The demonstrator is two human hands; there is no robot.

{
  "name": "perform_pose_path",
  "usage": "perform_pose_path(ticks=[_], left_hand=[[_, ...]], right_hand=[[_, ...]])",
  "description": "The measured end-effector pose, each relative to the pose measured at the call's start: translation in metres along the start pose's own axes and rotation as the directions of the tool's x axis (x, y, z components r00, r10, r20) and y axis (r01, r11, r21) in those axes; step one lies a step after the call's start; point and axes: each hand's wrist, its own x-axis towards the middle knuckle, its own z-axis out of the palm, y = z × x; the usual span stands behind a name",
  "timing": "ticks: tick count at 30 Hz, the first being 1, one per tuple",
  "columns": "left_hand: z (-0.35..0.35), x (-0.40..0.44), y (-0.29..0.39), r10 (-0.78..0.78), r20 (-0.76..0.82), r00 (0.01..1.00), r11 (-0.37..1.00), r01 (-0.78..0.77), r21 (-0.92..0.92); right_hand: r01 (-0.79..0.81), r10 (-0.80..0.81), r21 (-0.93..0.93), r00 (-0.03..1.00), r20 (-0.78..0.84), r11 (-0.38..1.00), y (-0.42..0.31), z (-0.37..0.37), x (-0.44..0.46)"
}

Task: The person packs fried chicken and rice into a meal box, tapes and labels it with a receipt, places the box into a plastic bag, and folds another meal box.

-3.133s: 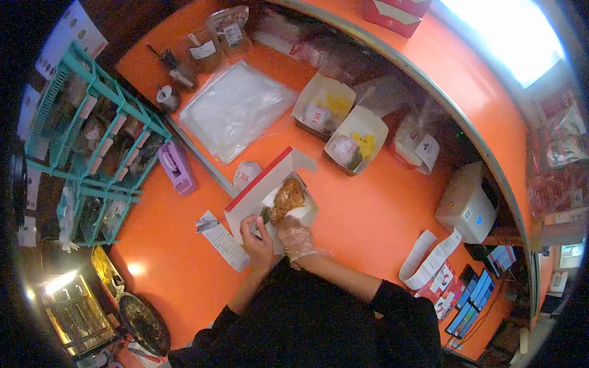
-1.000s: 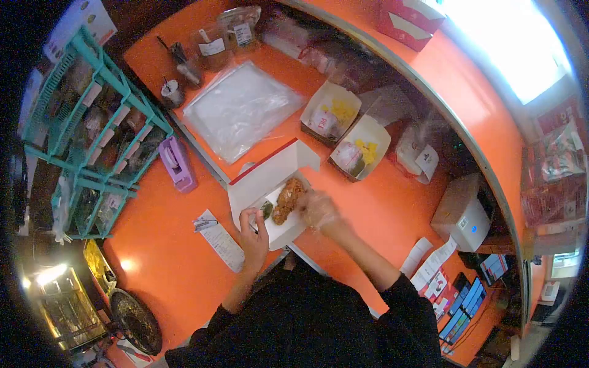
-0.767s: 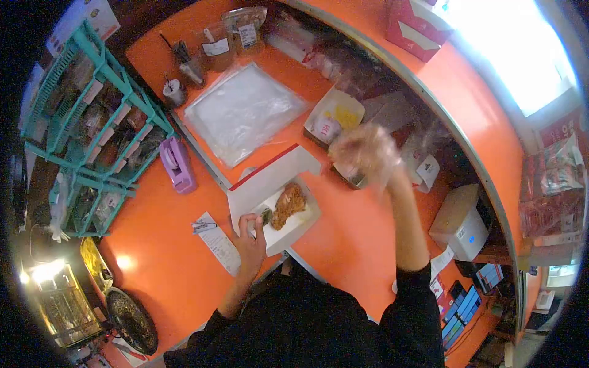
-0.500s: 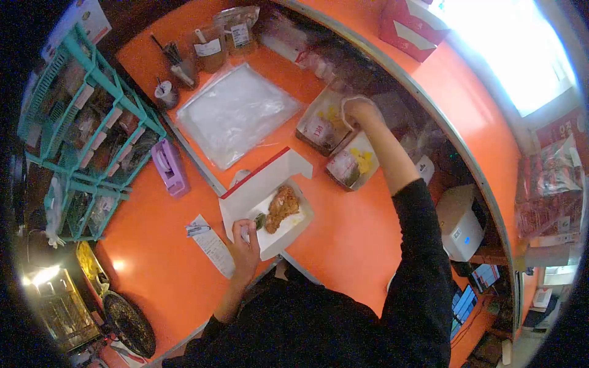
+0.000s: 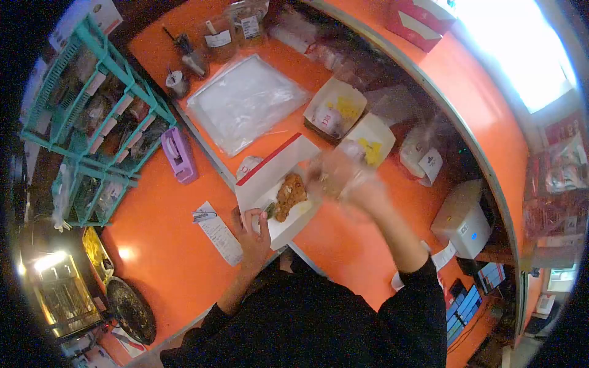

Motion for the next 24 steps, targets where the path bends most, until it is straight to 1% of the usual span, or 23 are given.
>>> perform_pose_path(ticks=[1, 2, 4, 5, 6, 7, 9, 10, 12, 13, 16, 17, 18, 19, 20, 21, 22, 23, 24], left_hand=[[-0.001, 0.002, 0.003, 0.009, 0.001, 1.000, 1.000, -0.009, -0.002], [-0.003, 0.004, 0.007, 0.012, 0.008, 1.000, 1.000, -0.012, -0.002], [-0.003, 0.004, 0.008, 0.020, 0.008, 1.000, 1.000, -0.020, 0.000], [0.000, 0.003, 0.004, 0.033, -0.009, 0.999, 0.999, -0.033, -0.003], [0.001, 0.002, 0.001, 0.047, -0.027, 0.999, 0.999, -0.047, -0.005], [0.002, 0.000, -0.001, 0.050, -0.034, 0.998, 0.999, -0.050, -0.001], [0.004, -0.004, -0.003, -0.017, -0.035, 0.999, 0.999, 0.016, -0.030], [0.005, -0.006, -0.004, -0.016, -0.038, 0.999, 0.999, 0.015, -0.030], [0.009, -0.008, -0.009, -0.002, -0.061, 0.998, 1.000, 0.004, 0.024], [0.010, -0.010, -0.011, -0.004, -0.066, 0.998, 1.000, 0.005, 0.025], [0.015, -0.017, -0.019, -0.017, -0.093, 0.996, 1.000, 0.017, -0.009], [0.016, -0.021, -0.022, -0.063, -0.081, 0.995, 0.997, 0.060, -0.045], [0.017, -0.023, -0.025, -0.108, -0.069, 0.992, 0.991, 0.103, -0.080], [0.017, -0.024, -0.026, -0.109, -0.072, 0.991, 0.992, 0.103, -0.078], [0.015, -0.024, -0.028, -0.086, -0.063, 0.994, 0.994, 0.082, -0.067], [0.013, -0.023, -0.030, -0.066, -0.058, 0.996, 0.997, 0.063, -0.055], [0.008, -0.020, -0.026, -0.072, -0.070, 0.995, 0.996, 0.068, -0.050], [0.001, -0.017, -0.018, -0.097, -0.033, 0.995, 0.993, 0.094, -0.077], [-0.004, -0.017, -0.013, -0.123, 0.008, 0.992, 0.987, 0.123, -0.102]], right_hand=[[-0.028, 0.026, 0.009, 0.991, 0.130, 1.000, -0.009, 0.025, -0.002], [-0.149, 0.157, -0.053, 0.961, 0.228, 0.987, -0.016, 0.048, -0.002], [-0.256, 0.283, -0.126, 0.908, 0.309, 0.958, -0.014, 0.087, 0.000], [-0.279, 0.312, -0.159, 0.919, 0.241, 0.947, -0.008, 0.106, 0.002], [-0.304, 0.337, -0.189, 0.926, 0.171, 0.934, -0.013, 0.109, 0.004], [-0.298, 0.330, -0.189, 0.929, 0.167, 0.935, -0.017, 0.110, 0.005], [-0.340, 0.374, -0.223, 0.917, 0.136, 0.914, -0.029, 0.110, 0.007], [-0.337, 0.372, -0.224, 0.919, 0.134, 0.914, -0.023, 0.124, 0.008], [-0.289, 0.327, -0.337, 0.943, 0.058, 0.896, -0.001, 0.175, 0.016], [-0.284, 0.322, -0.340, 0.945, 0.058, 0.896, 0.002, 0.191, 0.018], [-0.354, 0.332, -0.117, 0.928, -0.169, 0.928, -0.002, 0.234, 0.021], [-0.363, 0.344, -0.038, 0.907, -0.243, 0.931, -0.002, 0.244, 0.022], [-0.363, 0.349, 0.002, 0.895, -0.278, 0.932, -0.008, 0.234, 0.020], [-0.359, 0.354, 0.042, 0.881, -0.313, 0.932, -0.014, 0.224, 0.018], [-0.411, 0.409, -0.071, 0.912, -0.033, 0.909, -0.034, 0.174, 0.011], [-0.420, 0.459, -0.197, 0.855, 0.243, 0.886, -0.043, 0.140, 0.008], [-0.316, 0.361, -0.231, 0.914, 0.187, 0.920, -0.031, 0.126, 0.002], [-0.276, 0.291, -0.230, 0.956, 0.033, 0.933, -0.014, 0.109, -0.005], [-0.237, 0.213, -0.243, 0.970, -0.121, 0.941, 0.003, 0.093, -0.012]])
